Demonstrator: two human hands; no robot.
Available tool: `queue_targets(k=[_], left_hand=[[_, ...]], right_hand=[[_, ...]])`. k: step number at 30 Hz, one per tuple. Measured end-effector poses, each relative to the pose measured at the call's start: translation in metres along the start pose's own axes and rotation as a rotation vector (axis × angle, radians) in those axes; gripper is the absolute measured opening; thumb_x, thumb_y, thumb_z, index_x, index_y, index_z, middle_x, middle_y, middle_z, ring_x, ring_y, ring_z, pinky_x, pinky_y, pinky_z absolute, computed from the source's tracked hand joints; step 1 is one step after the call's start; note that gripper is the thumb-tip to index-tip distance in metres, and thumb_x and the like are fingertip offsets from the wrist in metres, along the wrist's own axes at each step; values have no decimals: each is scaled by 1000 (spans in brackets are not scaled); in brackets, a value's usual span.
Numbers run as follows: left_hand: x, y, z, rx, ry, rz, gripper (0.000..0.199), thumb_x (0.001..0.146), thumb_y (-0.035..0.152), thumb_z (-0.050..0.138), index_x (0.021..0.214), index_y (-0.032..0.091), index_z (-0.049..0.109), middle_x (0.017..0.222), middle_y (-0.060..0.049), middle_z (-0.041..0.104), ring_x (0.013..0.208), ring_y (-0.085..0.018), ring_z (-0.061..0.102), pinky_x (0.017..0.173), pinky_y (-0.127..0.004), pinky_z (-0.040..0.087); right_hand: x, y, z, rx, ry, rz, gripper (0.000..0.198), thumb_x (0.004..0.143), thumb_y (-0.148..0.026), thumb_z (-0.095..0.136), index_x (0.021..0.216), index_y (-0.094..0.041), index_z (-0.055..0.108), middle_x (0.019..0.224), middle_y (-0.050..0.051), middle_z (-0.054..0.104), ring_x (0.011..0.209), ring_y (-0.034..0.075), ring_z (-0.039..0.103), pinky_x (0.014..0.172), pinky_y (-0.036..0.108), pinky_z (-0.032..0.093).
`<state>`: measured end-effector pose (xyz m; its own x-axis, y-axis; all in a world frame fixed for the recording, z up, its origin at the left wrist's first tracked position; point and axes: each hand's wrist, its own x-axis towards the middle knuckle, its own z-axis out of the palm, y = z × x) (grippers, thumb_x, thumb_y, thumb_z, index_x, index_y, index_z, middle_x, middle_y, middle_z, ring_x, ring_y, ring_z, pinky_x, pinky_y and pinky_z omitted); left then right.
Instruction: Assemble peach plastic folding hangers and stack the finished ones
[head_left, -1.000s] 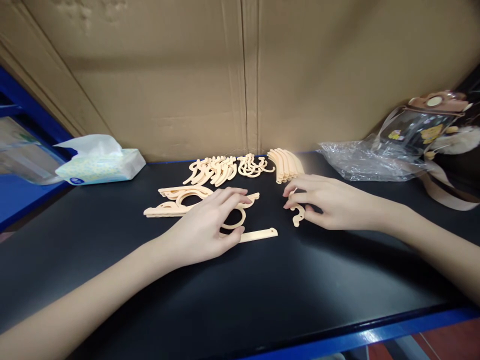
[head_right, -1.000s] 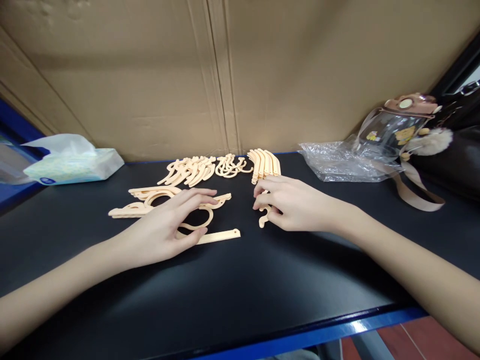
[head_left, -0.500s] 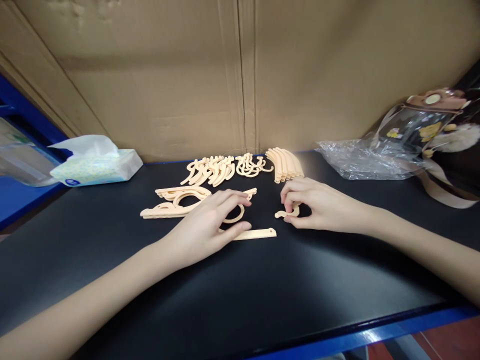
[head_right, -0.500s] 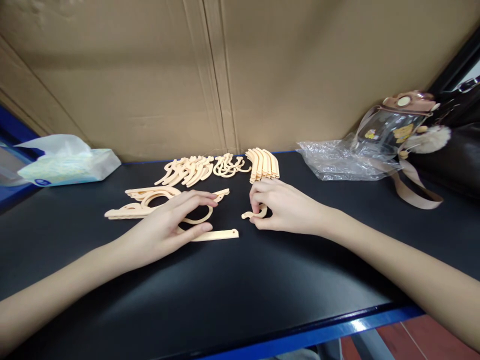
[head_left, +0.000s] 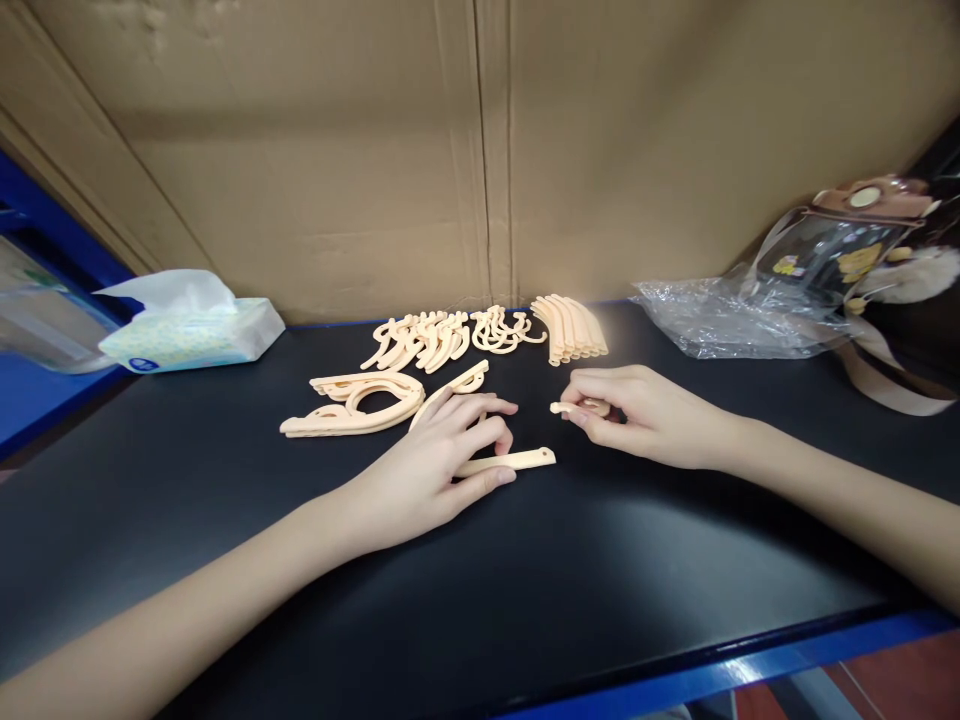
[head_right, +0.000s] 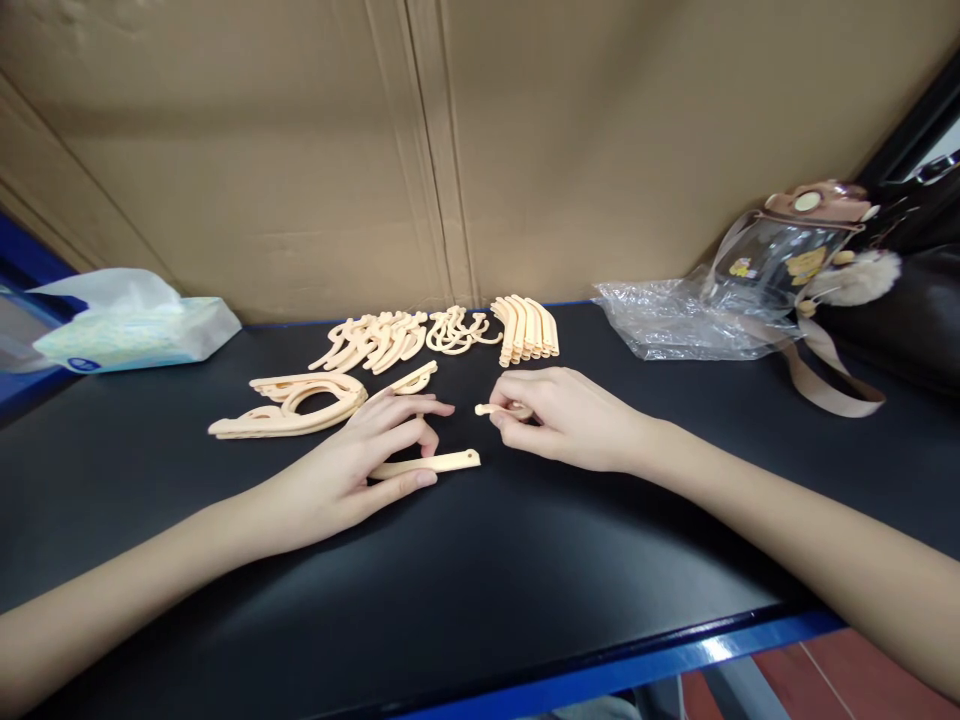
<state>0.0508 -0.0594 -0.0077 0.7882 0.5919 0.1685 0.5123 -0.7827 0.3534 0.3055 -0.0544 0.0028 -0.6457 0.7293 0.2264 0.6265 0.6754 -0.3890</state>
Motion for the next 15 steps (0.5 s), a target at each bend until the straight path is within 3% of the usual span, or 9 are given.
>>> queue_targets(k=[4,10,15], left_hand=[[0,1,0,40,11,-40,15,93,35,49,92,22,56,133,-6,48,129,-27,36,111,-57,14],[-2,2,0,-41,8,-3,11,92,31,50,92,22,56,133,-6,47,127,-24,38,105,-41,34],[-2,-2,3,-117,37,14,8,91,28,52,95,21,55,133,-7,46,125,-22,41,104,-35,37]], right_hand=[[0,-3,0,-52,-33,14,21,95,-28,37,79,-19,47,70,-2,50,59,11,44,57,25,31],[0,-4,1,-132,-33,51,23,97,-32,32,82,-20,45,69,-2,51,57,12,46,55,25,29],[0,-5,3,-170,-57,60,24,98,-31,31,84,-19,46,68,-2,52,56,12,47,55,26,28]])
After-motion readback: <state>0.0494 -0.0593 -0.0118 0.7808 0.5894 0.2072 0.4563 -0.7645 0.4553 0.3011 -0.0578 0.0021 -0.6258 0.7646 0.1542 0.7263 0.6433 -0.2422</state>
